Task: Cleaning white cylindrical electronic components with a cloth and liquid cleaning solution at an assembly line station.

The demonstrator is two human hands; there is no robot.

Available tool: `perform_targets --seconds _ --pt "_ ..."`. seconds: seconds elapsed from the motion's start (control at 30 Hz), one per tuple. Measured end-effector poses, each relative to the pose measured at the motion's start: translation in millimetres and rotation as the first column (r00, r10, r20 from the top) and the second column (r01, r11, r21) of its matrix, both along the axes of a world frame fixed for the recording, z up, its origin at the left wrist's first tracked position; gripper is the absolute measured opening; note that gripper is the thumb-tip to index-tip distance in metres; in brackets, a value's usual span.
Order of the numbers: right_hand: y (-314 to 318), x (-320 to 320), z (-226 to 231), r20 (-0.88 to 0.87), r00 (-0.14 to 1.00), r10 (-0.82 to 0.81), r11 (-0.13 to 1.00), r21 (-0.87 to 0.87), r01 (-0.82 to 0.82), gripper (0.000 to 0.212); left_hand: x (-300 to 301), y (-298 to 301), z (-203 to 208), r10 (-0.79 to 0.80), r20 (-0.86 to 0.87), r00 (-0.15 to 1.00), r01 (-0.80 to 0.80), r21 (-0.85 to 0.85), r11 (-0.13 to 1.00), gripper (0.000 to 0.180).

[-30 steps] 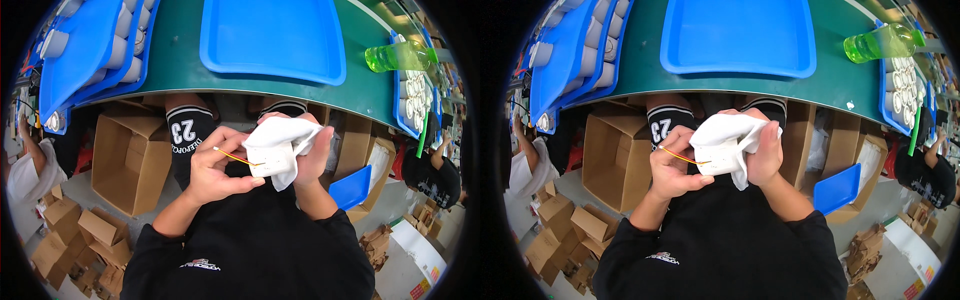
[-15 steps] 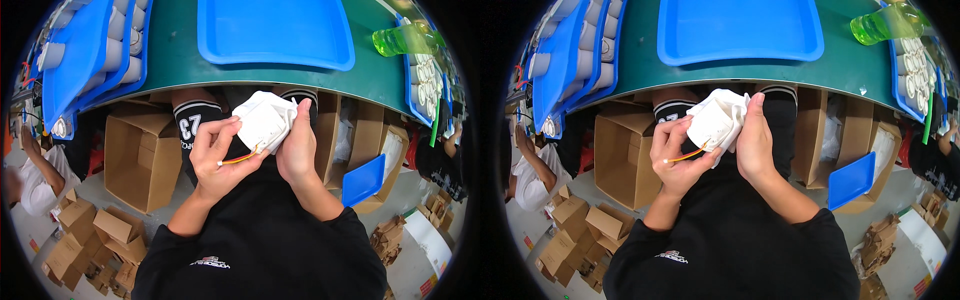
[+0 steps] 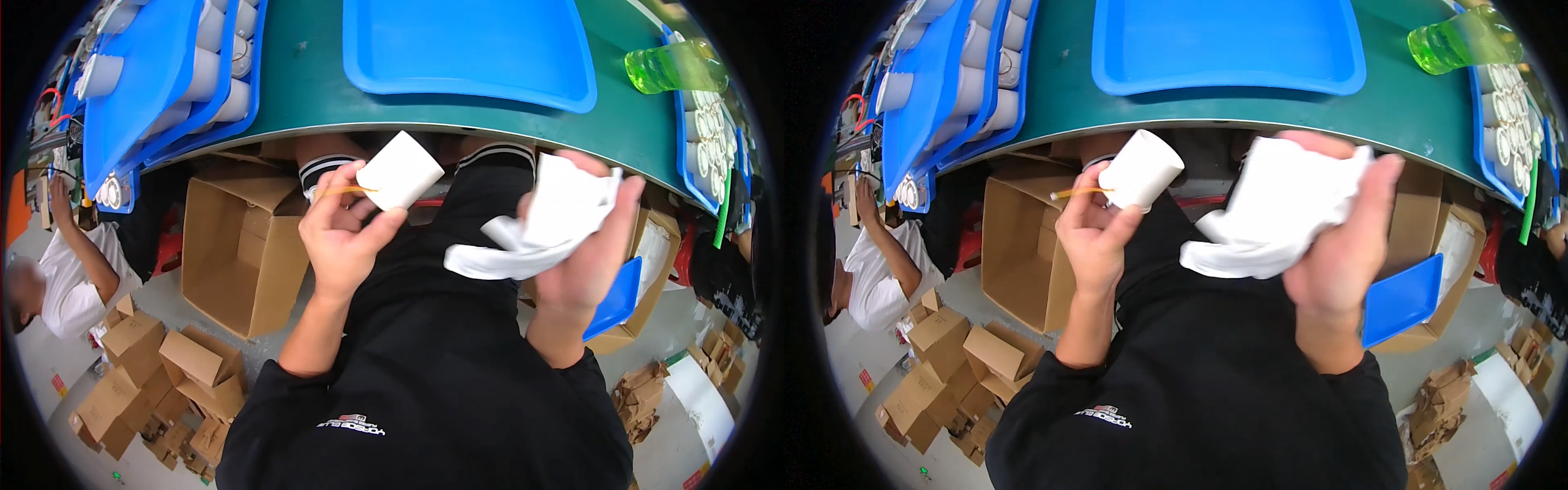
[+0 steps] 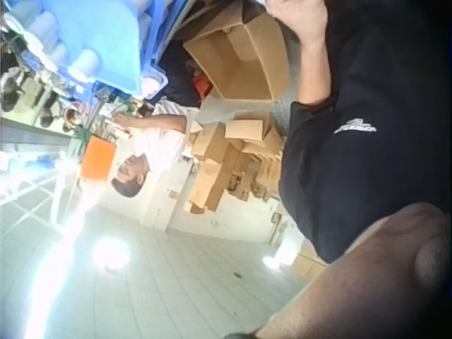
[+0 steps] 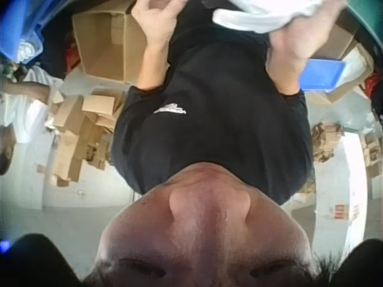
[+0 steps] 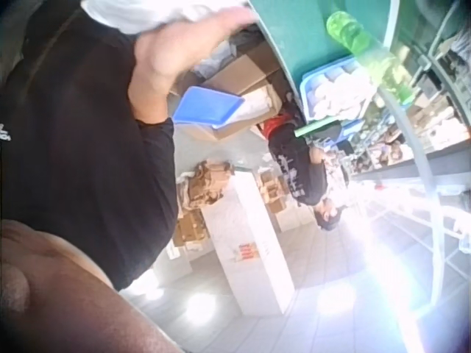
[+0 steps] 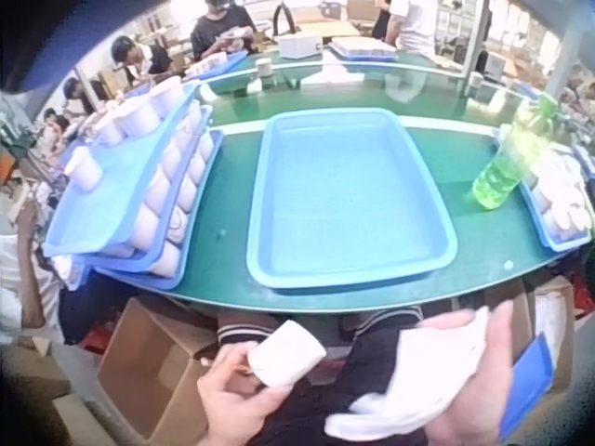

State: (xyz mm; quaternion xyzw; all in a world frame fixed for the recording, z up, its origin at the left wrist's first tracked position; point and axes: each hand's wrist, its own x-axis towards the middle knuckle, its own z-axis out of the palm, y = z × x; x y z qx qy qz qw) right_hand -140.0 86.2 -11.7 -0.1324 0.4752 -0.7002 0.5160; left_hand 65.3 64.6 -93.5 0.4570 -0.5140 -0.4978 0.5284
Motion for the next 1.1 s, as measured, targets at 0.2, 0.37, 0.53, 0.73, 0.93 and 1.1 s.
perform_targets --seconds 0.2,0.37,0.53,0.73,0.93,1.1 --pt "3.8 -36.7 -27.3 0.134 0.984 0.121 0.972 -0.218 -0.09 0.051 -3.5 4.6 21.7 0.145 -0.77 0.621 0.353 0.441 0.825 0.052" --pt "9.1 -35.7 -36.5 0.171 0.983 0.066 0.983 -0.183 -0.035 0.054 -4.1 4.8 19.5 0.322 -0.854 0.409 0.453 0.496 0.741 0.053" --pt "11.8 -36.6 -53.8 0.132 0.989 0.06 0.976 -0.216 -0.03 0.052 -4.0 4.7 25.8 0.35 -0.866 0.358 0.464 0.49 0.738 0.056" --pt "10.2 -23.5 -54.4 -0.009 0.995 0.097 0.979 -0.182 -0.097 0.046 1.2 5.6 22.5 0.388 -0.906 0.168 0.533 0.415 0.737 0.061" --pt "2.8 -7.0 -45.9 -0.724 0.69 0.025 0.908 -0.272 -0.318 0.027 0.5 5.9 20.2 0.395 -0.919 0.003 0.613 0.314 0.725 0.065" --pt "-12.4 12.6 -30.5 -0.904 0.427 -0.017 0.723 -0.306 -0.62 0.044 -6.3 5.0 29.5 0.368 -0.93 -0.015 0.681 0.26 0.685 0.066"
